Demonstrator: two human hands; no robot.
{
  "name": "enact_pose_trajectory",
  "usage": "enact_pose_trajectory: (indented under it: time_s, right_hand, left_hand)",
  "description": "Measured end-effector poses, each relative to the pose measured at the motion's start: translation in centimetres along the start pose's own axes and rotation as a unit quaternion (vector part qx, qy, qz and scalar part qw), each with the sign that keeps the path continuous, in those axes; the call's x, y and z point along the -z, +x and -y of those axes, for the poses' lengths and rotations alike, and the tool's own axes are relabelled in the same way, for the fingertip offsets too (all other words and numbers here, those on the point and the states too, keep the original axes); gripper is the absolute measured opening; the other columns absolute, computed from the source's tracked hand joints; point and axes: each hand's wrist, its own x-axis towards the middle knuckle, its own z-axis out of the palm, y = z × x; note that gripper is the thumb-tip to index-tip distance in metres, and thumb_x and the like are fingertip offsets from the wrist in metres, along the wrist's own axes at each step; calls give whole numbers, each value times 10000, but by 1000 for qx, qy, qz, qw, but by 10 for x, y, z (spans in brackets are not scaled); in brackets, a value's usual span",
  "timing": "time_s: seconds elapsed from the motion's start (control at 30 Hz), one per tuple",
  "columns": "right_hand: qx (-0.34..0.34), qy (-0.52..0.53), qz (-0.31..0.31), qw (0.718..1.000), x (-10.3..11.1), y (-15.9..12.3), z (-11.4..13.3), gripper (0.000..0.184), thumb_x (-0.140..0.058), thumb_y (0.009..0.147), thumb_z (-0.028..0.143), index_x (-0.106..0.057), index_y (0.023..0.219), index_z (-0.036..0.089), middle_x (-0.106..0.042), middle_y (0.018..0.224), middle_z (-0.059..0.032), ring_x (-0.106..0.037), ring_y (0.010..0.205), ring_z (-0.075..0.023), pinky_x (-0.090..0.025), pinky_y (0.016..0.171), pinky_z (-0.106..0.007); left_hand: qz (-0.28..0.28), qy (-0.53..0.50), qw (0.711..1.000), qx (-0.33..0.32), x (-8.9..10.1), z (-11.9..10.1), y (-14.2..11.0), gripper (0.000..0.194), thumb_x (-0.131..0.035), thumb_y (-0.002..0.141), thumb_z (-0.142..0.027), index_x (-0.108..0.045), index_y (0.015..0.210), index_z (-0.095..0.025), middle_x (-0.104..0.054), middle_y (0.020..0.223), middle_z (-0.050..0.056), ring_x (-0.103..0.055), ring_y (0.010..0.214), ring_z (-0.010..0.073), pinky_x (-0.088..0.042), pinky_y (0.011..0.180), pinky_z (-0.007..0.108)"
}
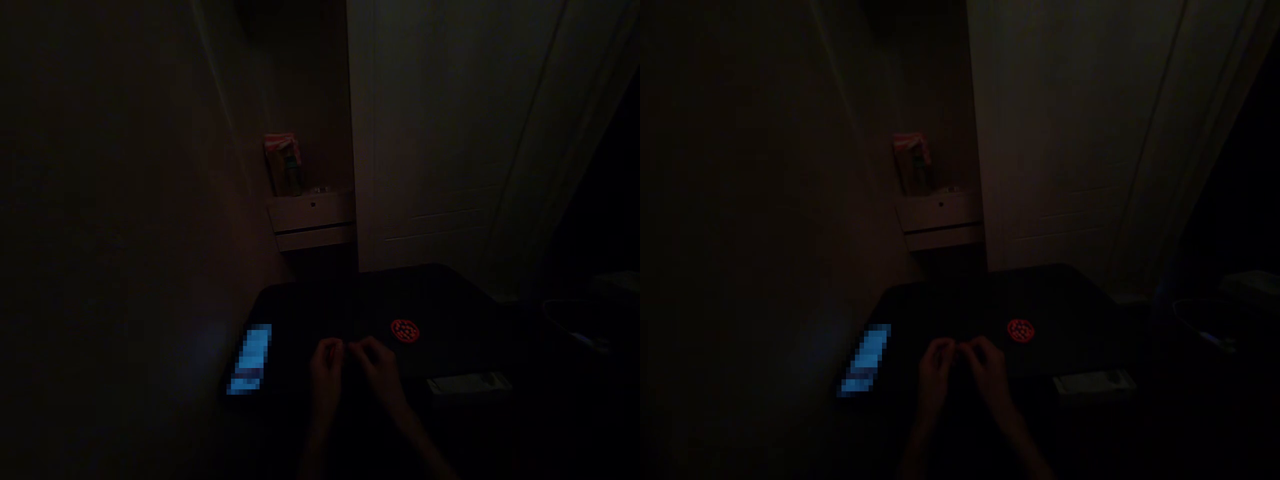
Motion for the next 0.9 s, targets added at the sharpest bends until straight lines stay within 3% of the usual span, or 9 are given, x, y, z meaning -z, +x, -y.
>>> enact_pose_trajectory:
  time_s: [0.3, 0.73, 0.9]
  right_hand:
    - [1, 31, 8, 1000, 0, 0, -5, 327, -624, 924, 492, -790, 898, 212, -798, 904, -85, -741, 834, -250, -565, 781, -327]
    - [10, 38, 16, 999, -1, -1, -11, 336, -551, 988, 445, -783, 948, 205, -793, 938, -89, -742, 845, -237, -572, 764, -305]
    - [28, 43, 11, 999, -2, -1, -14, 318, -557, 982, 415, -783, 1073, 210, -800, 999, -100, -753, 863, -240, -600, 791, -336]
  left_hand:
    - [7, -6, 1000, -3, 0, -1, 0, 257, -652, 905, -433, -707, 933, -183, -706, 823, 39, -661, 758, 183, -517, 715, 274]
    - [10, -14, 1000, 3, 0, -4, 0, 329, -665, 890, -505, -703, 930, -180, -717, 830, 49, -675, 764, 191, -520, 713, 277]
    - [14, -14, 1000, 1, -1, -6, -1, 341, -671, 880, -512, -709, 943, -180, -729, 839, 58, -684, 755, 197, -530, 712, 291]
